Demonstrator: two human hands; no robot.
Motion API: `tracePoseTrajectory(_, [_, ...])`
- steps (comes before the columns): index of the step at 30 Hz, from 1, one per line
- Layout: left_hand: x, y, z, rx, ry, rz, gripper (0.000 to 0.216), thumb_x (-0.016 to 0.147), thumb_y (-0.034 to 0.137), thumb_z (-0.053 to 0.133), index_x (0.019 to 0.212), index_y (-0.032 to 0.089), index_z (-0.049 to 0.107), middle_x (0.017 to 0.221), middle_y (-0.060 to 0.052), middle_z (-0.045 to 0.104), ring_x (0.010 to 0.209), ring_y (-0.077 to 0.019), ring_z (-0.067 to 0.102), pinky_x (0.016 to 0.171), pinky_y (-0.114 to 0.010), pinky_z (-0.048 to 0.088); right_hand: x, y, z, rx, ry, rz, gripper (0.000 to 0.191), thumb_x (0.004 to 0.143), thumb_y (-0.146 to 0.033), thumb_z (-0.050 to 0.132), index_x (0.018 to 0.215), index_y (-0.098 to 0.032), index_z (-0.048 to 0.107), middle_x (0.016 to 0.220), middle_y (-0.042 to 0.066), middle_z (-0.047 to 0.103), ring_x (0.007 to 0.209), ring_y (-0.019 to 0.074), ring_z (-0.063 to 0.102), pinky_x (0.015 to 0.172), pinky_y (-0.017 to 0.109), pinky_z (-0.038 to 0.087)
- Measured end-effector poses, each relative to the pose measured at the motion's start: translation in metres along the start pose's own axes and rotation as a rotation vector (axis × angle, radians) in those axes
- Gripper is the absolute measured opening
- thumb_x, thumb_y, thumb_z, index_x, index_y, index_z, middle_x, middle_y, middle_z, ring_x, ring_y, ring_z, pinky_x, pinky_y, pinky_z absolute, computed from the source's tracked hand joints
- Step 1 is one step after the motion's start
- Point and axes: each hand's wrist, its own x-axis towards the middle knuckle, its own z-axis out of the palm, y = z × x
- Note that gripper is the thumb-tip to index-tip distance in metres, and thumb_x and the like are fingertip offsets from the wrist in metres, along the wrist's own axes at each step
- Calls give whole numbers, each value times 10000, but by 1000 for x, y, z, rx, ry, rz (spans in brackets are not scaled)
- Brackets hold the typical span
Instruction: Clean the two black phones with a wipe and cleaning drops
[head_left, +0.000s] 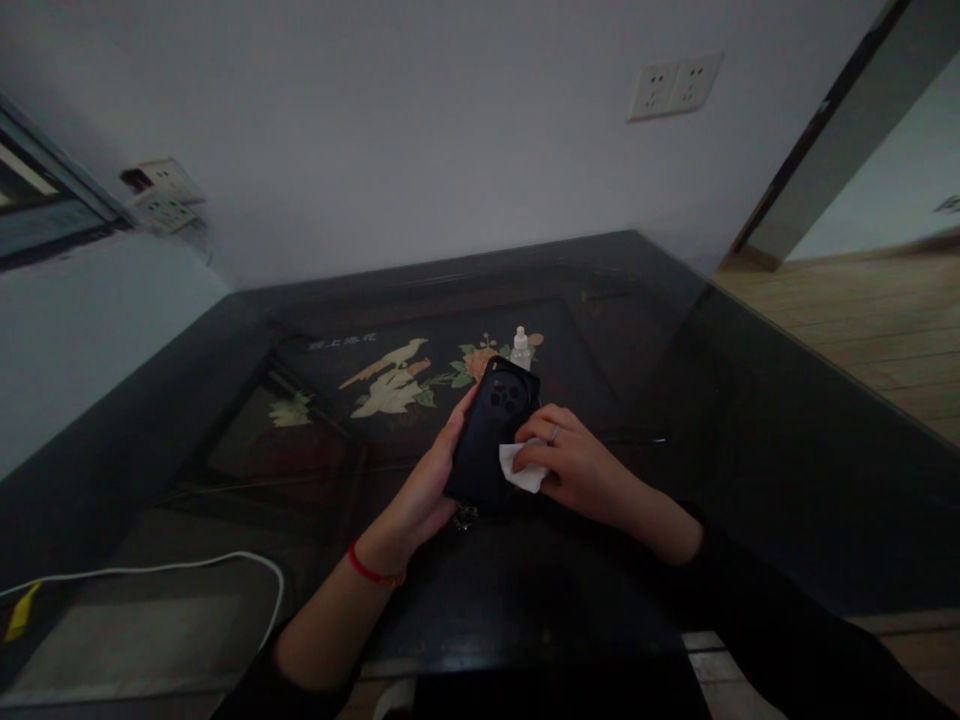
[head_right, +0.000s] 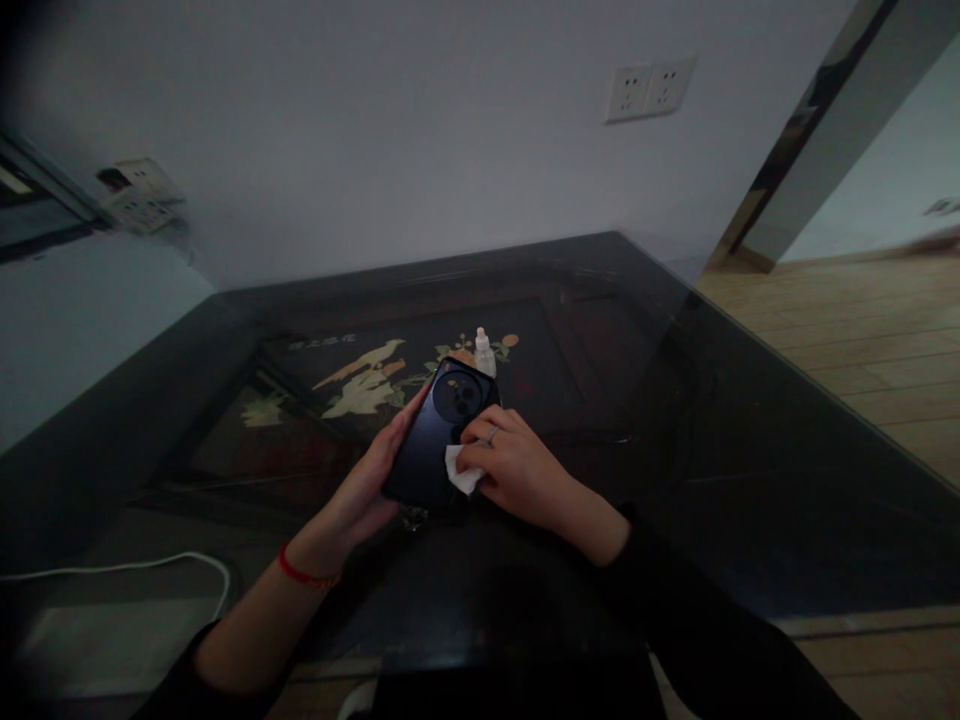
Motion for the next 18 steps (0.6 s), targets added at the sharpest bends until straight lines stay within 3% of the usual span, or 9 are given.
tracePoseTrajectory(9, [1,-2,0,23,-35,29,515,934,449,449,1432,328,391,1501,2,406,1355,-229,384,1127,-371,282,-1,-4,3,71,-37,71,214,722,-17,654,844,-193,659,1085,85,588,915,197,535,807,341,426])
tracePoseTrajectory(15, [1,-3,1,31,-9,36,522,937,444,445,1438,308,385,1476,-11,441,1330,-222,414,1129,-364,287,0,-5,3,176,-32,100,214,728,7,640,799,-194,653,922,55,630,898,190,530,792,315,448])
tracePoseTrajectory(18, [-1,-1,2,13,-12,2,536,926,442,468,1441,333,371,1475,-21,440,1270,-250,476,1071,-420,380,0,0,0,243,-4,121,224,741,12,606,808,-197,650,882,37,637,873,178,565,766,295,466])
